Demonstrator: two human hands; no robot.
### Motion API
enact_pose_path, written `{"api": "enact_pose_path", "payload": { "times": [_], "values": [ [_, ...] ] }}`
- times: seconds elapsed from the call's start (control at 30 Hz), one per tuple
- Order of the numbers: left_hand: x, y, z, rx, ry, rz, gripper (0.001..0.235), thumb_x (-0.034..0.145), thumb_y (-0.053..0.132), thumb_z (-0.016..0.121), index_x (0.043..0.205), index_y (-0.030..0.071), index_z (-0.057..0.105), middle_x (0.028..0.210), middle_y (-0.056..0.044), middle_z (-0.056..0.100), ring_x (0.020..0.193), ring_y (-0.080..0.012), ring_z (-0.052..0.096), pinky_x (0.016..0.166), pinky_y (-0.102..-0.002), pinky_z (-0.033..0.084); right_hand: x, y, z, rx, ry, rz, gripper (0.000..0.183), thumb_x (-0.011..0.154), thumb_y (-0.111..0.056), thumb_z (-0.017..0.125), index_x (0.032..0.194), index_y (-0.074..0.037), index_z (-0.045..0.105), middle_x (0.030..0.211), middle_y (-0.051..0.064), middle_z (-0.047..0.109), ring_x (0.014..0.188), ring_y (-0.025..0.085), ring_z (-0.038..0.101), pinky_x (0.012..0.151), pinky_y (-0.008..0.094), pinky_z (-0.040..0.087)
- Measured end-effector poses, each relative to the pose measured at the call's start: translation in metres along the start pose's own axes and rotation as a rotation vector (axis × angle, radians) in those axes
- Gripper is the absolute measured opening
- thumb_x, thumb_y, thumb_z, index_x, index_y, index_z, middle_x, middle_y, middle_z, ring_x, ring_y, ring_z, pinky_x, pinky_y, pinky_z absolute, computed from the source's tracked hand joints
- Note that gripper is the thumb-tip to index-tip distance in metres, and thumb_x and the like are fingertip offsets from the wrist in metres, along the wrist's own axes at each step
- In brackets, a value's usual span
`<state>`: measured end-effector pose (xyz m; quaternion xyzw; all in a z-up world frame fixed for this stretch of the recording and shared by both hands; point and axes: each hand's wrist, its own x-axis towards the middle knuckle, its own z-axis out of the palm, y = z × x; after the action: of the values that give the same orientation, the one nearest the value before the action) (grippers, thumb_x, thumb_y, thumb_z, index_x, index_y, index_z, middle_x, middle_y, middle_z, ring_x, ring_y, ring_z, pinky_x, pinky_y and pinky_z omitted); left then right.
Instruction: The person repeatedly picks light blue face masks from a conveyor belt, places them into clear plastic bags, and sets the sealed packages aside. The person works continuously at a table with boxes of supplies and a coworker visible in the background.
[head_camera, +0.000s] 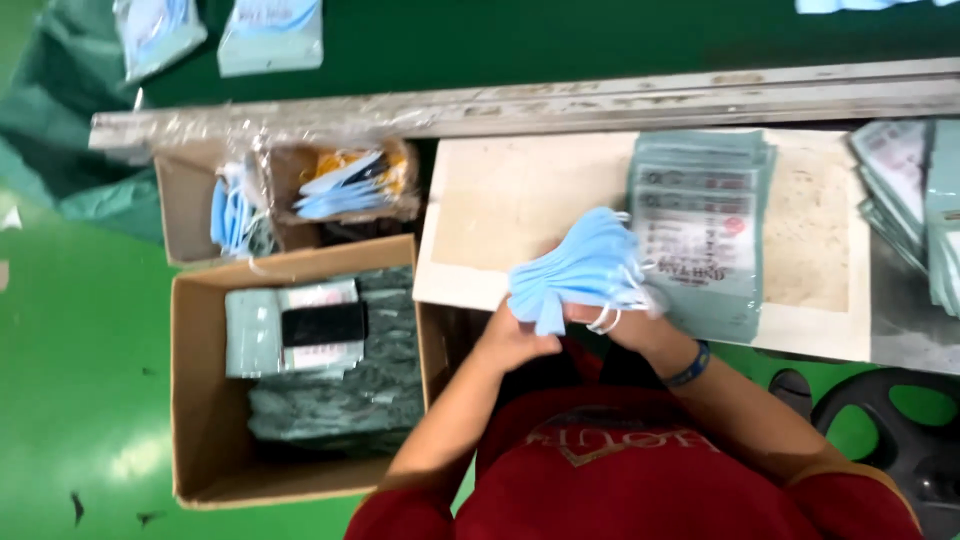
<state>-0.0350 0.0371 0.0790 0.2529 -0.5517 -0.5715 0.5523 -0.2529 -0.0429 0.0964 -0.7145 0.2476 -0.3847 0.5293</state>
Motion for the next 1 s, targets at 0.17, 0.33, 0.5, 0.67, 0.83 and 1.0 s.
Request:
{"api": "enact_pose_path", "payload": {
  "times": [0.17, 0.33, 0.5, 0.67, 0.83, 1.0],
  "values": [
    [0.024, 0.039, 0.048, -0.035, -0.231, -0.001, 0.103, 0.079, 0.026, 0.09, 0.161, 0.003, 0.033, 0.16, -0.011, 0.043, 0.145, -0.0199, 0.047, 0.121, -0.039, 0.042, -0.036, -0.026, -0.012, -0.138, 0.016, -0.052, 0.048, 0.083, -0.021, 0.08, 0.124, -0.003, 0.066, 0.121, 0.01, 0.07, 0.111, 0.024, 0.068, 0.099, 0.039, 0.056],
    [0.016, 0.013, 0.059, 0.314, 0.045, -0.21, 0.046, 0.091, 0.02, 0.083, 0.129, 0.0, 0.067, 0.121, -0.01, 0.074, 0.113, -0.0192, 0.069, 0.102, -0.037, 0.057, -0.041, -0.038, -0.026, -0.362, 0.001, -0.247, 0.055, 0.078, -0.026, 0.082, 0.124, -0.003, 0.065, 0.126, 0.012, 0.066, 0.118, 0.031, 0.062, 0.104, 0.043, 0.049],
    [0.017, 0.05, -0.03, 0.2, -0.173, -0.316, 0.045, 0.092, 0.019, 0.079, 0.131, 0.002, 0.064, 0.127, -0.013, 0.07, 0.12, -0.0229, 0.067, 0.109, -0.04, 0.054, -0.094, -0.006, -0.099, -0.665, -0.035, 0.053, 0.031, 0.083, -0.02, 0.077, 0.113, -0.012, 0.074, 0.11, 0.006, 0.069, 0.101, 0.023, 0.068, 0.088, 0.033, 0.056],
    [0.047, 0.049, -0.028, 1.266, 0.179, -0.699, 0.064, 0.084, 0.021, 0.084, 0.135, -0.005, 0.056, 0.134, -0.026, 0.059, 0.128, -0.0412, 0.052, 0.11, -0.045, 0.044, -0.097, -0.012, -0.097, -1.064, -0.121, 0.052, 0.031, 0.078, -0.016, 0.074, 0.108, -0.008, 0.073, 0.101, 0.008, 0.068, 0.096, 0.027, 0.066, 0.081, 0.037, 0.056],
    [0.05, 0.005, 0.082, 0.998, -0.679, -0.269, 0.052, 0.066, 0.008, 0.077, 0.117, 0.0, 0.073, 0.165, -0.02, 0.03, 0.154, -0.036, 0.024, 0.126, -0.046, 0.022, -0.103, 0.005, -0.077, -1.289, -0.047, 0.041, 0.023, 0.074, -0.009, 0.074, 0.096, -0.006, 0.068, 0.093, 0.009, 0.063, 0.089, 0.028, 0.065, 0.073, 0.039, 0.056],
    [0.056, -0.019, 0.115, 1.096, -0.805, -0.451, 0.027, 0.072, 0.012, 0.077, 0.099, 0.009, 0.079, 0.167, -0.018, 0.016, 0.158, -0.031, 0.005, 0.127, -0.048, 0.007, -0.072, -0.012, -0.08, -1.238, 0.079, 0.051, 0.023, 0.075, -0.011, 0.075, 0.096, -0.008, 0.065, 0.091, 0.009, 0.06, 0.084, 0.029, 0.065, 0.068, 0.04, 0.054]
  ]
}}
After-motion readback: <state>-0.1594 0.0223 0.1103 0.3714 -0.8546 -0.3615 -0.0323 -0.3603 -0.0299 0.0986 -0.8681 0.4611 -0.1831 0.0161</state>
